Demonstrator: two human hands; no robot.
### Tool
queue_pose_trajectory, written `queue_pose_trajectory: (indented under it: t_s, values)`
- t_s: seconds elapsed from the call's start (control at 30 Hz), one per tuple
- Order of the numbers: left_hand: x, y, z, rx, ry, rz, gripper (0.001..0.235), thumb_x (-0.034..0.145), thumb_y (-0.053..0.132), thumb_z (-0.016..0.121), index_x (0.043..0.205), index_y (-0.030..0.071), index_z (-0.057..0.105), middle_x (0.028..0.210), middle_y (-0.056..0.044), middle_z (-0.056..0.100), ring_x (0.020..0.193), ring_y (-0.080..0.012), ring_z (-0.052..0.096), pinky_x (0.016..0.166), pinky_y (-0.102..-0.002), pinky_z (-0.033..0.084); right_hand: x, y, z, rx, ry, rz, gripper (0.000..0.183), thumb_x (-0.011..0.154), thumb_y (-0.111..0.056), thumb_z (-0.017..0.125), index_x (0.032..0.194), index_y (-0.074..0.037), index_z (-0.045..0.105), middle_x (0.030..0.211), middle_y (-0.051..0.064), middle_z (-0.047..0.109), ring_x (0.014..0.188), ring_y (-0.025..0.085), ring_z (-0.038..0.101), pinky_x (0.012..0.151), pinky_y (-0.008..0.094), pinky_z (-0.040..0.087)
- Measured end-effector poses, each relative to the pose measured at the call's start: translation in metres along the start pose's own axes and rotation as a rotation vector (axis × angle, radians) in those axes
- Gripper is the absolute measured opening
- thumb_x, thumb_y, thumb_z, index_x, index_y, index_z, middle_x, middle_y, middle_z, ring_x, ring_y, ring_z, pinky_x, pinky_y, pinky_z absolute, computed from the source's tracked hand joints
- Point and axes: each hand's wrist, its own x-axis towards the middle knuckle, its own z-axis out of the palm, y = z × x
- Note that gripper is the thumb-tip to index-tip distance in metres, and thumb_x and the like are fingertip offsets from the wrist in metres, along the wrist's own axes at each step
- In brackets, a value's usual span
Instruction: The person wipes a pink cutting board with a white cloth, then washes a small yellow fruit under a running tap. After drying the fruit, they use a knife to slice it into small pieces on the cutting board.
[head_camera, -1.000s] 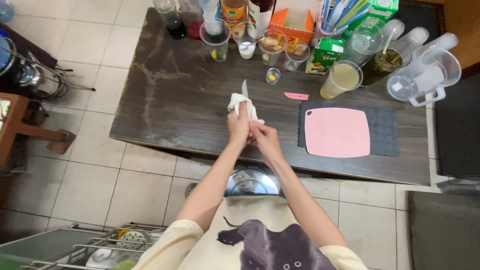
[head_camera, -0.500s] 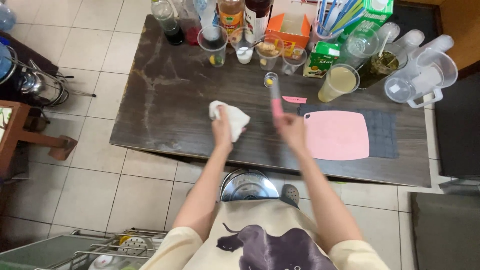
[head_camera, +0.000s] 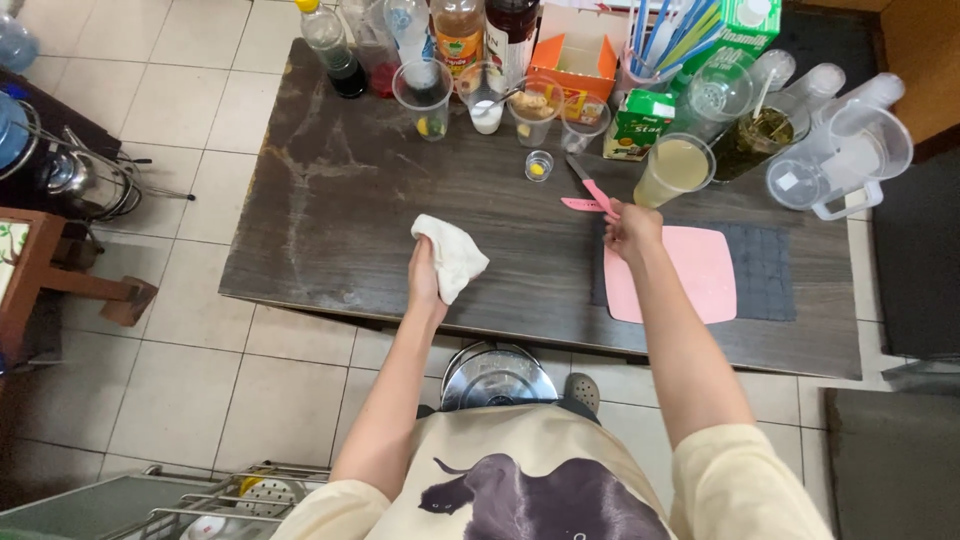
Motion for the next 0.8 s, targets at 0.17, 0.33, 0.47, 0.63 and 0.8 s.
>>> queue_pose_trajectory:
  t_s: [0.17,0.33,0.47,0.63,0.8]
  values:
    - [0.003,-0.012,-0.004,-0.03,0.01,-0.055,0.053,0.109,0.05,0.039,0.154,0.024,0.043,0.155,-0.008,0.049,0.143,-0.0255,0.047,0.118,-0.05,0.042,-0.026,0.007,-0.032,0.081,0.014,-0.176,0.057,0.098,-0.015,0.068,0.145,0.001,0.038,0.117,0.018,0.053,0.085,0.026,0.076,0.076,0.041,0.063]
    - [0.033,-0.033,-0.019,-0.066,0.006,-0.044,0.045,0.11,0.047,0.042,0.145,0.021,0.053,0.143,-0.008,0.06,0.134,-0.0244,0.057,0.112,-0.05,0.048,-0.032,0.014,-0.108,-0.624,0.461,-0.66,0.063,0.078,-0.03,0.096,0.128,-0.001,0.071,0.115,0.026,0.068,0.105,0.047,0.067,0.093,0.053,0.052]
    - [0.096,-0.083,-0.05,-0.093,-0.028,-0.088,0.042,0.107,0.054,0.048,0.135,0.026,0.063,0.137,-0.003,0.066,0.127,-0.0203,0.062,0.107,-0.046,0.053,-0.139,-0.038,-0.112,-0.901,0.427,-0.148,0.106,0.073,-0.034,0.095,0.154,0.006,0.041,0.144,0.043,0.041,0.134,0.061,0.038,0.107,0.077,0.026]
    - [0.066,-0.072,-0.028,-0.101,-0.063,-0.137,0.042,0.104,0.056,0.051,0.131,0.026,0.066,0.134,-0.002,0.068,0.126,-0.0185,0.063,0.107,-0.043,0.053,-0.139,-0.05,-0.124,-0.9,0.32,0.037,0.131,0.064,-0.038,0.098,0.161,0.008,0.021,0.156,0.045,0.024,0.146,0.059,0.021,0.112,0.073,0.015]
    - [0.035,-0.056,-0.017,-0.109,-0.041,-0.164,0.043,0.101,0.056,0.055,0.13,0.027,0.067,0.136,-0.002,0.068,0.129,-0.0196,0.062,0.109,-0.044,0.052,-0.151,-0.07,-0.137,-0.944,0.208,-0.04,0.134,0.052,-0.034,0.103,0.151,0.018,0.029,0.139,0.05,0.047,0.129,0.065,0.048,0.1,0.076,0.037]
